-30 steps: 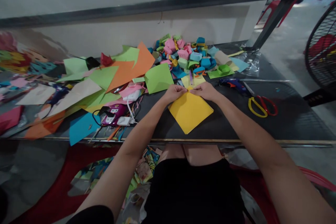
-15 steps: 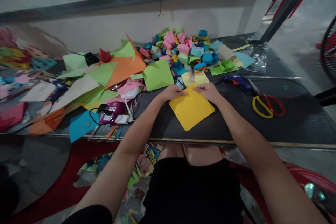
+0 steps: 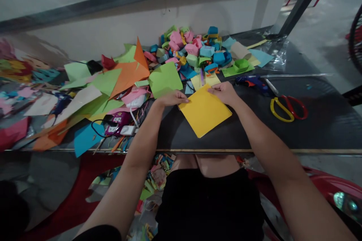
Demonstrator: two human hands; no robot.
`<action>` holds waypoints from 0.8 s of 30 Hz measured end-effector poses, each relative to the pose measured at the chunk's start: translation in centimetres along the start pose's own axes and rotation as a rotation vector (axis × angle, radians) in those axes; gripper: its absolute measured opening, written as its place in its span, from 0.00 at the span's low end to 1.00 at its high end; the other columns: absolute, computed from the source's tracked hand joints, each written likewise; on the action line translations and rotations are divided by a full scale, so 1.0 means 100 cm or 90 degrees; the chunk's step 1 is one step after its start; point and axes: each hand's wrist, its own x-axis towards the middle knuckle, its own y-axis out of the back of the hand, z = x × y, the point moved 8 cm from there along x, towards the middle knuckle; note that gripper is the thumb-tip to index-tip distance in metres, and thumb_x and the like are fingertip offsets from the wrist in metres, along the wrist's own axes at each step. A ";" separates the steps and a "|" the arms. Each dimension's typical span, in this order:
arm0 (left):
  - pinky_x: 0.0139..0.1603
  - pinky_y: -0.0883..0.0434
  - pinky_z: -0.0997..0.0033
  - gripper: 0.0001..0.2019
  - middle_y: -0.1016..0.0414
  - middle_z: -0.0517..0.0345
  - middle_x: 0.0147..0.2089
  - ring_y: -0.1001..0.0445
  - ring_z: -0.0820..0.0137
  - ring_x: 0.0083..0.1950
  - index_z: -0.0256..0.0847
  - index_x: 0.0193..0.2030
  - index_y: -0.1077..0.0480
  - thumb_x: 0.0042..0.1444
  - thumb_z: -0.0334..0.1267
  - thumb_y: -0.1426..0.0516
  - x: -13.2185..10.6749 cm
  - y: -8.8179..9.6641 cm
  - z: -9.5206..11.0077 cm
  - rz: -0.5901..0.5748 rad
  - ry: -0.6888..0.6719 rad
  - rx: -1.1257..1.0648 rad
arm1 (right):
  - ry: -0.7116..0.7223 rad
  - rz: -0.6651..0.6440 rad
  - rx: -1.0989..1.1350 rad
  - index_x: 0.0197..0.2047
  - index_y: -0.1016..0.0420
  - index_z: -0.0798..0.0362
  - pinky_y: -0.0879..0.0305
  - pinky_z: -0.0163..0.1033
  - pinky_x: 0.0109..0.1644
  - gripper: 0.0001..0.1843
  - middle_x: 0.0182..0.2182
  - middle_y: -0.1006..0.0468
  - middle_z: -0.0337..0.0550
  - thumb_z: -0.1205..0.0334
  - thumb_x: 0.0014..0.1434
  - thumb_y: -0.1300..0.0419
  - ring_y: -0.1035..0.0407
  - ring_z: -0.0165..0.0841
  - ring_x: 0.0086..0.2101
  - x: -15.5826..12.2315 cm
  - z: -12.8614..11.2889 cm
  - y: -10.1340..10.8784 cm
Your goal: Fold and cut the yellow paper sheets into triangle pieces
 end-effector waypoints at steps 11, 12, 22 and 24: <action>0.45 0.26 0.63 0.24 0.21 0.49 0.28 0.22 0.65 0.33 0.37 0.32 0.24 0.72 0.47 0.53 -0.021 0.055 0.011 0.602 -0.010 0.318 | 0.185 0.310 0.019 0.20 0.31 0.52 0.37 0.36 0.28 0.28 0.19 0.34 0.37 0.37 0.55 0.32 0.34 0.31 0.26 -0.011 -0.018 0.030; 0.50 0.26 0.59 0.23 0.18 0.44 0.38 0.20 0.61 0.41 0.36 0.41 0.23 0.73 0.46 0.55 -0.028 0.054 0.017 0.676 -0.046 0.331 | 0.221 0.399 0.029 0.20 0.34 0.51 0.39 0.36 0.28 0.30 0.19 0.37 0.36 0.36 0.58 0.36 0.36 0.30 0.25 -0.019 -0.022 0.038; 0.74 0.42 0.46 0.40 0.41 0.27 0.73 0.43 0.50 0.77 0.28 0.75 0.52 0.67 0.58 0.52 -0.011 -0.083 0.073 0.624 -0.411 0.540 | 0.289 0.371 0.061 0.17 0.43 0.51 0.50 0.35 0.23 0.35 0.16 0.48 0.32 0.33 0.60 0.39 0.52 0.24 0.20 -0.046 -0.048 0.005; 0.75 0.44 0.43 0.39 0.41 0.25 0.73 0.45 0.48 0.77 0.26 0.76 0.54 0.67 0.54 0.52 -0.014 -0.088 0.074 0.660 -0.422 0.532 | 0.282 0.268 0.048 0.16 0.41 0.52 0.47 0.35 0.23 0.35 0.15 0.44 0.34 0.33 0.58 0.38 0.48 0.25 0.19 -0.047 -0.051 -0.011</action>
